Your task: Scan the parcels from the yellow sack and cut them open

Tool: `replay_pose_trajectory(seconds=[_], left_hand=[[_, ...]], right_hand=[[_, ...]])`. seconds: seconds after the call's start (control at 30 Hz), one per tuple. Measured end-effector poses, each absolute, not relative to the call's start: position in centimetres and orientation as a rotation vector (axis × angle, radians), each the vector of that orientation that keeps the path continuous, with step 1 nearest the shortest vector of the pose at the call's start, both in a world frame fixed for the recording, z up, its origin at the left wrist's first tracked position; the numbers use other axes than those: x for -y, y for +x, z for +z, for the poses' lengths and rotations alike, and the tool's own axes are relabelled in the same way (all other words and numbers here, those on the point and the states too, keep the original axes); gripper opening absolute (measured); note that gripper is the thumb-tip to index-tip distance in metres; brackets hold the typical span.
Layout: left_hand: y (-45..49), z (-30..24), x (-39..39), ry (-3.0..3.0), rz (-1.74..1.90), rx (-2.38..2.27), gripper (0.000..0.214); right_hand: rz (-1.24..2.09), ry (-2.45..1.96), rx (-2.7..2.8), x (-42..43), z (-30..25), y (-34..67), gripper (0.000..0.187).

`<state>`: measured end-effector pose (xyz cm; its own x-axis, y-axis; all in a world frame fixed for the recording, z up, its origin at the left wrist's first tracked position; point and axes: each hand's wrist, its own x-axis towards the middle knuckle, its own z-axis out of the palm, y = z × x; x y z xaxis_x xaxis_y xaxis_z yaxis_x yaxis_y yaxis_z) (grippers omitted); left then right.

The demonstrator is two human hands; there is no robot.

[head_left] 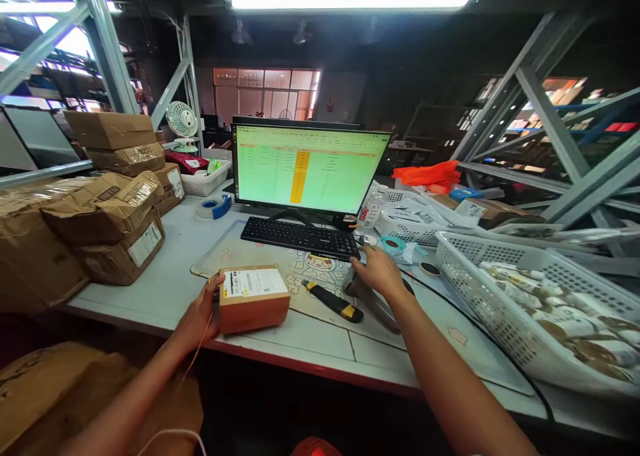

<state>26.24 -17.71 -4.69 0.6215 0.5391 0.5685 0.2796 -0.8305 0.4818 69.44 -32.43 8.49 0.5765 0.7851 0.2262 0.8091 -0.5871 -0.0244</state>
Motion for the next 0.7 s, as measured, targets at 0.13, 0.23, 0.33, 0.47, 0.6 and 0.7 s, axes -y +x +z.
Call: replay_pose_trajectory(seconds=[0.13,0.23,0.33,0.47,0.6,0.7], left_hand=[[25.9,-4.9,17.6,2.495,1.028,-0.679,0.091],[25.7,-5.0,17.3,2.478,0.994,-0.688,0.089],[25.8,-5.0,17.3,2.492,1.01,-0.688,0.09],[26.1,-4.7,17.5,2.525,1.064,-0.668,0.094],[26.2,-4.4,17.7,2.502,1.045,-0.692,0.092],[26.2,-4.5,17.8,2.484,1.03,-0.705,0.092]], right_hand=[[-0.185,-2.646,1.572,28.7,8.8,69.4,0.046],[-0.035,-2.652,1.667,25.0,8.3,69.4,0.043],[0.039,-2.672,1.702,22.8,7.2,69.2,0.044],[0.053,-2.692,1.738,22.3,5.7,69.1,0.045],[0.029,-2.693,1.749,22.6,5.2,69.5,0.05],[0.015,-2.685,1.745,22.7,5.2,69.7,0.052]])
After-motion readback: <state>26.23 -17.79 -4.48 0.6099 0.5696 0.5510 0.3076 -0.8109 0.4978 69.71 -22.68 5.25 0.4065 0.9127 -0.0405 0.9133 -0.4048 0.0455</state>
